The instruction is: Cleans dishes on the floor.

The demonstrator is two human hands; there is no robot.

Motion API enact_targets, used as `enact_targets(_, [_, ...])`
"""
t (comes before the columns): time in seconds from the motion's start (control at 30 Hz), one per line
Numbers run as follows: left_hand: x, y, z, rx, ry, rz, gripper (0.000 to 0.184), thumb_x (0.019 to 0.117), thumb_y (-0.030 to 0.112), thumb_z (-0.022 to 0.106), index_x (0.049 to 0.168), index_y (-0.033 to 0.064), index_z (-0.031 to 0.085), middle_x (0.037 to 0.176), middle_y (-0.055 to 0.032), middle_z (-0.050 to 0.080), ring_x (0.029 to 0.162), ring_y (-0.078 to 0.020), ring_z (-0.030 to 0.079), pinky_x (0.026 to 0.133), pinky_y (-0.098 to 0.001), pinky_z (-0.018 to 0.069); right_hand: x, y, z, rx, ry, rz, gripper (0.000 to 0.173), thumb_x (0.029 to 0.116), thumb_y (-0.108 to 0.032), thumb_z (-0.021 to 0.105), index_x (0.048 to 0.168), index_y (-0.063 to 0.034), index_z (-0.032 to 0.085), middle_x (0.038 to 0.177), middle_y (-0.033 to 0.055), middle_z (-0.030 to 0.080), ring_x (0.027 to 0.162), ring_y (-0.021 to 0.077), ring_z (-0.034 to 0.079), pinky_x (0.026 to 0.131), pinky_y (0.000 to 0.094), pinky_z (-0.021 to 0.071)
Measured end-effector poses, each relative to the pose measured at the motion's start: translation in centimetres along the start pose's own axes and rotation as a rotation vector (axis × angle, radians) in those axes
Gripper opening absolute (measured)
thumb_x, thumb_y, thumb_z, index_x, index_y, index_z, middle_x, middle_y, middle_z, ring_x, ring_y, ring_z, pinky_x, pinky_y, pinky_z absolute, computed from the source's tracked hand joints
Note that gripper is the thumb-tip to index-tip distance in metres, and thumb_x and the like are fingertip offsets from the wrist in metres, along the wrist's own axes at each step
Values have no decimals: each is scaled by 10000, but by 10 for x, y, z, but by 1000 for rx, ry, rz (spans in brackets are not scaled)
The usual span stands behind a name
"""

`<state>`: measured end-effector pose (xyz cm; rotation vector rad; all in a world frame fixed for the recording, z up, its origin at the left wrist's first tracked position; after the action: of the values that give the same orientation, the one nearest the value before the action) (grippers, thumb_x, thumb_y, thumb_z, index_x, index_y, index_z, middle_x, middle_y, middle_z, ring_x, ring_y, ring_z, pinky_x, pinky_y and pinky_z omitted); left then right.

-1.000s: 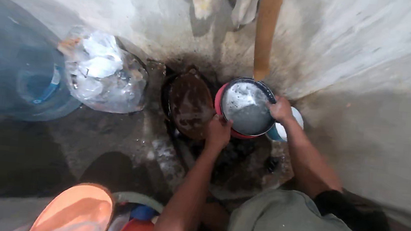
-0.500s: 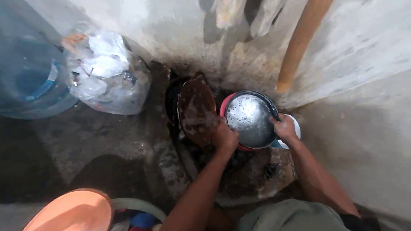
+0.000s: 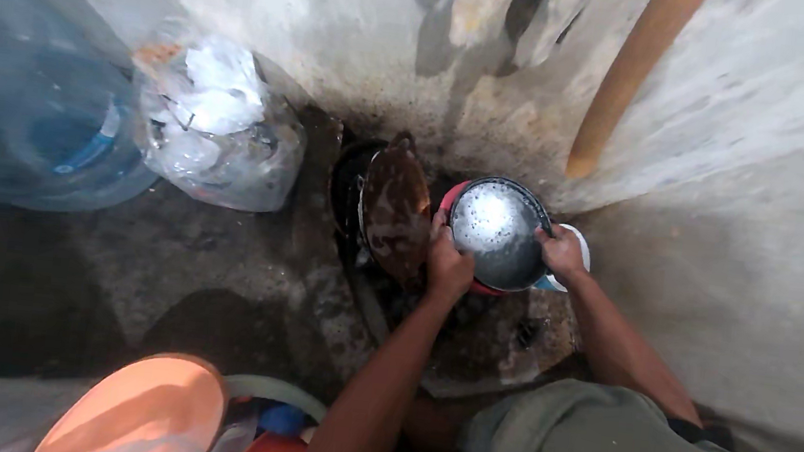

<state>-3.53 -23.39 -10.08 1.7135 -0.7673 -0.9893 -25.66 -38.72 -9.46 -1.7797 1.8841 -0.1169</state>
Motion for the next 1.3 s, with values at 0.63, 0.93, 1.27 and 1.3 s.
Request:
enact_targets(0.63, [-28,-24,-2,-105,-80,-26,500,900,8,669,1387,55,562,1685,-19,267,1435,-200,446,1096,-451,480,-28,-1,-4,18,-23,-25,414,1069,-388,538,1098,-6,695,1018,247,688,958,398,670,872,639,511])
enact_targets(0.93, [-28,-20,-3,-104,-127,32,451,907,19,656,1351,59,586,1698,-3,232,1489,-178,369,1146,-454,439,-35,17,0,59,-34,15,471,1063,-464,514,1024,-29,692,934,218,678,870,365,663,804,619,519])
enact_targets(1.27, [-27,-8,-17,310,-256,-94,227,973,246,690,1028,27,677,1568,-112,445,1262,-286,585,1017,-498,510,-35,19,-6,68,35,21,503,1029,-470,586,924,19,643,865,233,643,834,392,639,777,623,507])
enact_targets(1.3, [-26,-6,-20,358,-262,-91,249,988,275,671,1004,26,679,1542,-127,465,1279,-294,573,1039,-505,497,-37,19,-6,107,61,28,504,1015,-465,614,895,24,622,839,222,622,813,377,617,760,606,492])
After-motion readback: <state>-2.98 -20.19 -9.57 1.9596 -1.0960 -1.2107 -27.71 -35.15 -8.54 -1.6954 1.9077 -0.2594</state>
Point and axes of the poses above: each hand's wrist, its own x-axis towards the middle knuckle, its own z-axis out of the palm, y = z × x, the point moved 3 cm from there along x, towards the middle knuckle
